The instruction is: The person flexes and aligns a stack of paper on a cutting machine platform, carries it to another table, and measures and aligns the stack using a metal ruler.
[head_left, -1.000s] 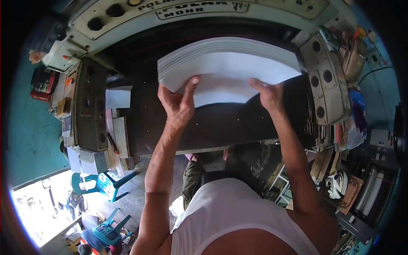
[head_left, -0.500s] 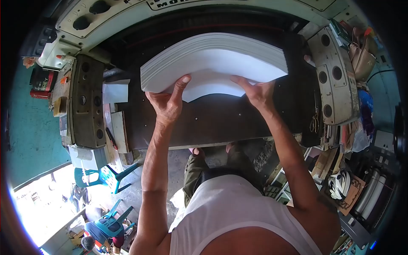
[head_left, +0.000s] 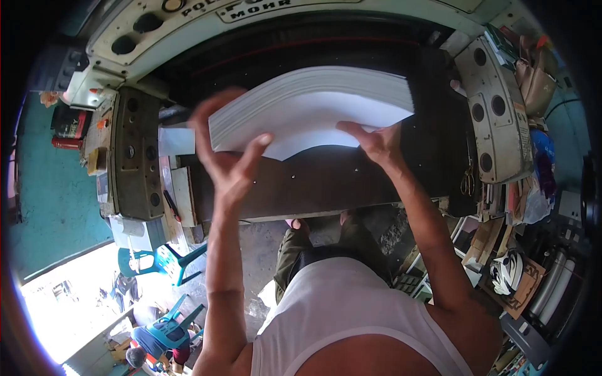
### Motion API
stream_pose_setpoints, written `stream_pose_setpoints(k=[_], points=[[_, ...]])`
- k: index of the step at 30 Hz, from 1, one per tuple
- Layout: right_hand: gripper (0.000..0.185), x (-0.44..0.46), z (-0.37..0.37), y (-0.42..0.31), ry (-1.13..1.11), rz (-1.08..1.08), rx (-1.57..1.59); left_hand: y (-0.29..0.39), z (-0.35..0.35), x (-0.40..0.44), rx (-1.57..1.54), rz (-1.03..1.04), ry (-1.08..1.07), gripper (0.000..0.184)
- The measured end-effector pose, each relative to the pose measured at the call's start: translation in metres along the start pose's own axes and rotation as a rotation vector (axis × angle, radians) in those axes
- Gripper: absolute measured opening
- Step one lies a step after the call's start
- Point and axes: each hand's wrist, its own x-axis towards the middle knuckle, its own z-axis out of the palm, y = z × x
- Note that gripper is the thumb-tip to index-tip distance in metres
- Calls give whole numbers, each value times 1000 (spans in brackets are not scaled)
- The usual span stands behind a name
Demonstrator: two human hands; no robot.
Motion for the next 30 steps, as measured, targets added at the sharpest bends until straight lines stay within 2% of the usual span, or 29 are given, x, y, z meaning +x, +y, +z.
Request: stream_pose_setpoints(k=[2,4,6,7,8,10,12,13,15,16,18,20,22,24,26,27,29,30], points=[[40,1,-1,-3,-45,31,42,50,-7,34,276,314,-4,88],[44,0,-2,-8,-49,21,15,118,18,59,738,526,-281,103],[46,1,0,-17,1,54,57,138,56,64,1022,476,-532,106],[46,0,1,-15,-7,71,86,133,75,66,1124,531,-557,95],[46,-1,0,-14,-1,61,99,122,81,71,1137,543,-558,95],[47,-2,0,-15,-27,163,150,104,90,81,1187,322,-802,72],[47,-1,2,-1,-8,137,177,99,95,89,1164,-22,-977,50],[46,-1,2,2,-10,104,164,95,95,88,1178,-7,-1000,50],[44,-2,1,3,13,77,146,88,90,82,945,148,-863,39],[44,-6,-3,7,30,87,148,88,88,81,942,151,-883,39],[43,-12,-9,23,-140,242,98,89,81,83,874,144,-859,37],[41,-26,-17,48,-129,227,16,92,66,90,868,151,-868,35],[40,-37,-29,58,-101,371,-50,101,45,96,893,-9,-738,31],[41,-38,-48,52,-53,449,61,93,15,98,649,-164,-595,33],[39,-39,-57,60,31,373,273,91,-13,99,527,-189,-517,39],[39,-37,-52,57,24,371,264,89,-25,96,420,-220,-451,38],[38,-30,-39,45,250,251,789,70,-51,86,299,-249,-378,37],[38,-29,-31,44,242,249,774,53,-65,80,216,-232,-325,35]])
